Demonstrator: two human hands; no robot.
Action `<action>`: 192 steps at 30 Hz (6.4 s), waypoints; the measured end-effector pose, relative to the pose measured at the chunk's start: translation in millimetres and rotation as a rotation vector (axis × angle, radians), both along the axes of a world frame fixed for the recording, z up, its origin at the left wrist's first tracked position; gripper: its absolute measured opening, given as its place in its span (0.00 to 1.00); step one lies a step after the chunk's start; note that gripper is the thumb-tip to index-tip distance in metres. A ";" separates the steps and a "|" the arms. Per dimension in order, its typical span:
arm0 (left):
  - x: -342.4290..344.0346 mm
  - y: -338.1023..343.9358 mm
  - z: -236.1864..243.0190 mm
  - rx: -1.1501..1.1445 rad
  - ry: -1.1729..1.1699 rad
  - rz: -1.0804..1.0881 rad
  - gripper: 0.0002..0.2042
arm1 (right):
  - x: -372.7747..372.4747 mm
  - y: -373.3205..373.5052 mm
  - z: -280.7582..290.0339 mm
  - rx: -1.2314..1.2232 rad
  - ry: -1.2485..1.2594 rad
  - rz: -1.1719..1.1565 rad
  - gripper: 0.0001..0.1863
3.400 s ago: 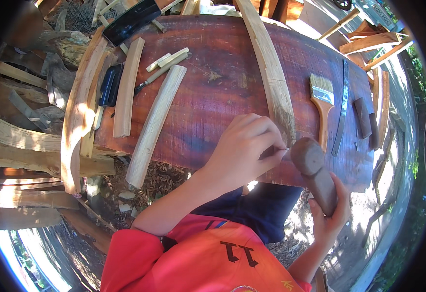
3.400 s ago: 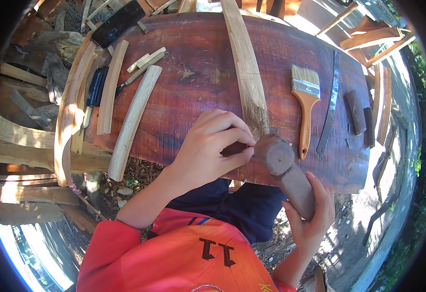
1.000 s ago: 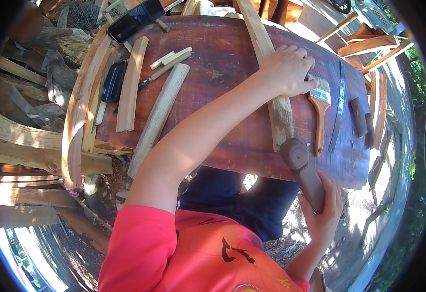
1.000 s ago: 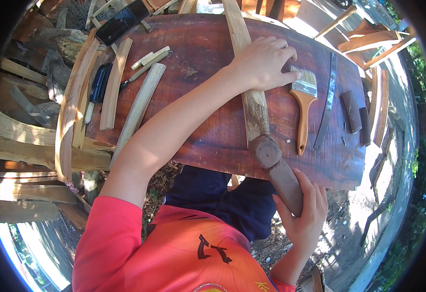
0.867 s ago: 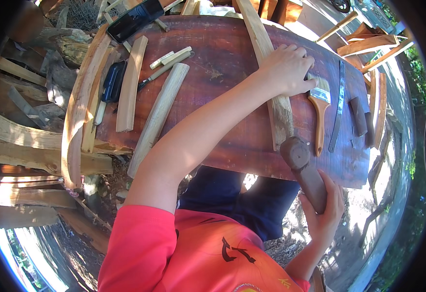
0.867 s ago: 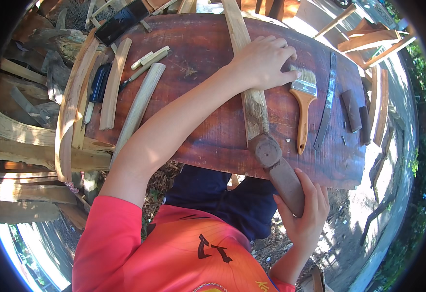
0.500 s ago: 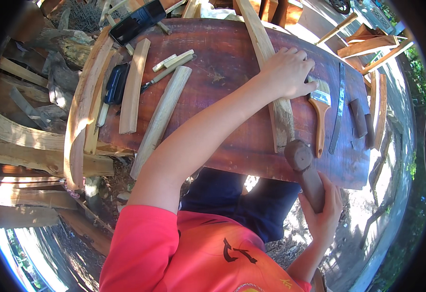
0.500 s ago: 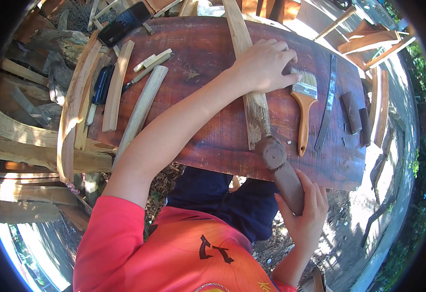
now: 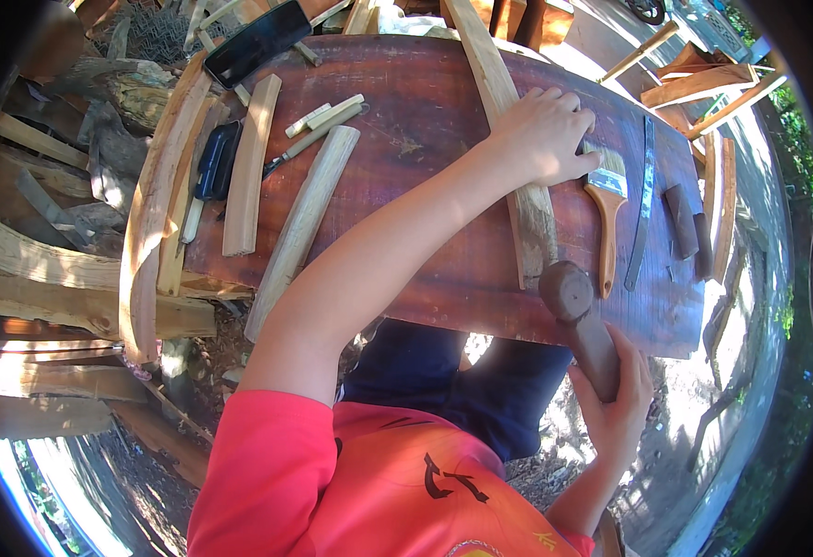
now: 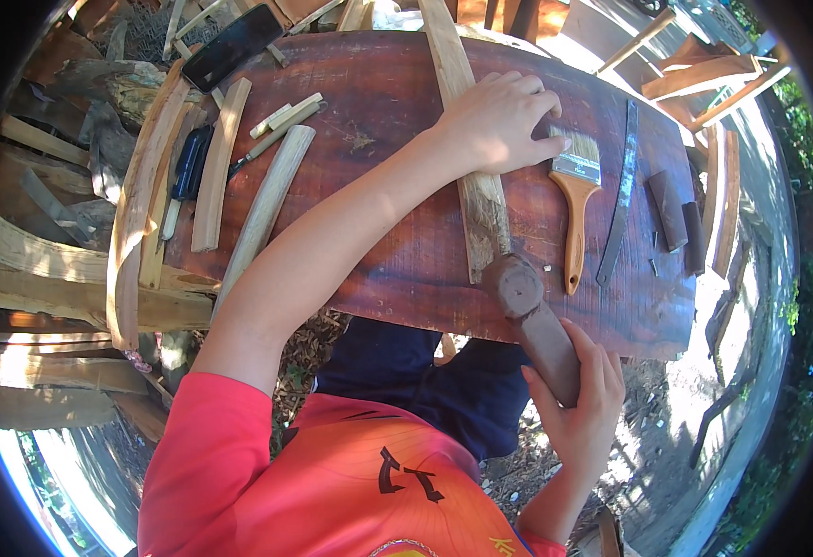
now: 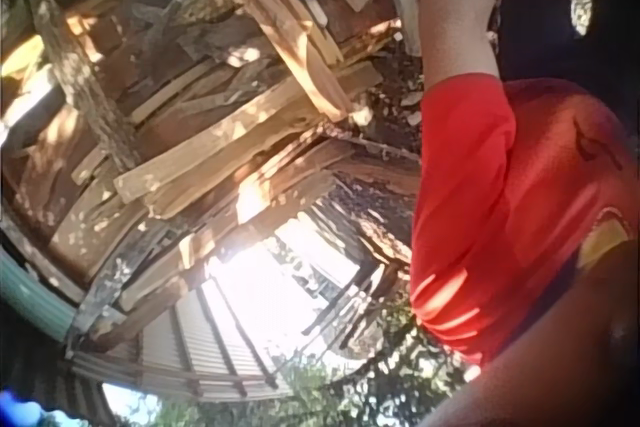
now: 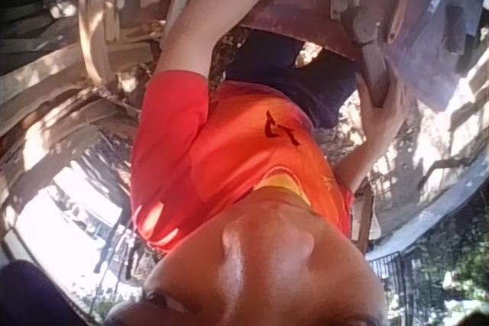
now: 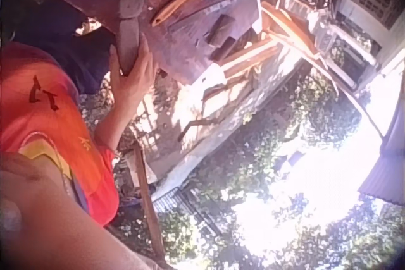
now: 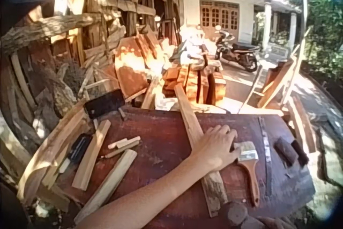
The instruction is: Assembling wooden parts by inserting pegs and using a wooden mallet to secure them.
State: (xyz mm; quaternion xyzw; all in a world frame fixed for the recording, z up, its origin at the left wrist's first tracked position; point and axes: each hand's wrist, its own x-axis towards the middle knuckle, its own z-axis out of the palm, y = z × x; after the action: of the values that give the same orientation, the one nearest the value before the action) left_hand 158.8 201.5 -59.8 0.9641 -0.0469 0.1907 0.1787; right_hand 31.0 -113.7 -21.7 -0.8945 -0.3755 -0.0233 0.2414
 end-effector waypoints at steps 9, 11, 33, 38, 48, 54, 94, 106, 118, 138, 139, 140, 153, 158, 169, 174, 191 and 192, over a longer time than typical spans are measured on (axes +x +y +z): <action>0.1 0.0 -2.1 0.006 -0.002 0.002 0.26 | -0.3 -1.2 1.4 0.143 -0.005 -0.001 0.33; 0.0 -0.2 -1.9 0.045 0.057 0.036 0.26 | -0.1 -0.9 2.7 0.103 0.033 0.020 0.33; 5.2 3.1 -8.6 -0.006 -0.037 -0.030 0.26 | -1.9 -1.3 6.4 0.044 0.087 0.010 0.34; 5.6 -1.6 -7.7 0.034 -0.066 -0.001 0.27 | -2.9 -28.6 13.6 -0.077 0.031 -0.025 0.38; -15.9 0.3 19.9 -0.058 0.043 -0.065 0.24 | -2.8 -23.3 11.3 -0.240 0.169 0.026 0.39; -7.1 0.0 14.2 -0.014 0.103 -0.043 0.24 | -3.3 -30.9 19.1 0.452 0.049 -0.147 0.40; 5.9 3.6 -4.5 0.057 0.049 -0.031 0.29 | 8.3 -7.8 1.3 -0.073 -0.031 -0.005 0.36; 1.6 -0.1 -5.7 0.043 0.033 0.029 0.25 | 22.5 15.3 -20.0 0.176 -0.156 -0.030 0.31; 2.6 1.1 -10.0 -0.086 -0.079 0.077 0.20 | 38.0 51.3 -30.9 0.135 -0.314 -0.281 0.25; -91.6 -7.3 18.8 -0.354 -0.297 0.047 0.16 | 9.4 102.7 -18.2 0.046 -0.354 -0.030 0.28; -104.3 -9.7 20.0 -0.330 -0.288 0.054 0.16 | 8.2 104.6 -17.9 -0.001 -0.357 -0.040 0.28; -116.5 -11.7 21.1 -0.296 -0.280 0.083 0.16 | 7.1 105.6 -17.1 -0.043 -0.370 -0.025 0.29; -176.5 -15.6 15.8 -0.392 -0.099 0.175 0.17 | 8.1 110.6 -17.3 -0.023 -0.372 -0.125 0.31; -179.4 -17.2 11.3 -0.404 -0.068 0.188 0.18 | 10.0 114.1 -16.2 0.017 -0.343 -0.136 0.32; -179.5 -20.6 3.7 -0.407 -0.039 0.223 0.18 | 7.0 119.4 -17.4 -0.097 -0.384 -0.135 0.31; -181.0 -22.2 1.8 -0.446 -0.059 0.205 0.19 | 11.4 119.1 -15.8 -0.043 -0.327 -0.162 0.31; -181.3 -25.8 -2.8 -0.454 -0.039 0.228 0.25 | 16.0 122.3 -17.5 0.040 -0.243 -0.098 0.33; -181.6 -26.1 -3.6 -0.453 -0.025 0.208 0.25 | 15.5 122.7 -16.9 -0.022 -0.271 -0.103 0.34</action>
State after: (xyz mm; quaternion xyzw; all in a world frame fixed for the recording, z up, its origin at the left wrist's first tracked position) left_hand -22.7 175.4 -63.4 0.8968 0.0944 0.2255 0.3688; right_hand 46.5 9.0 -38.6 -0.9039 -0.3584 -0.1522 0.1770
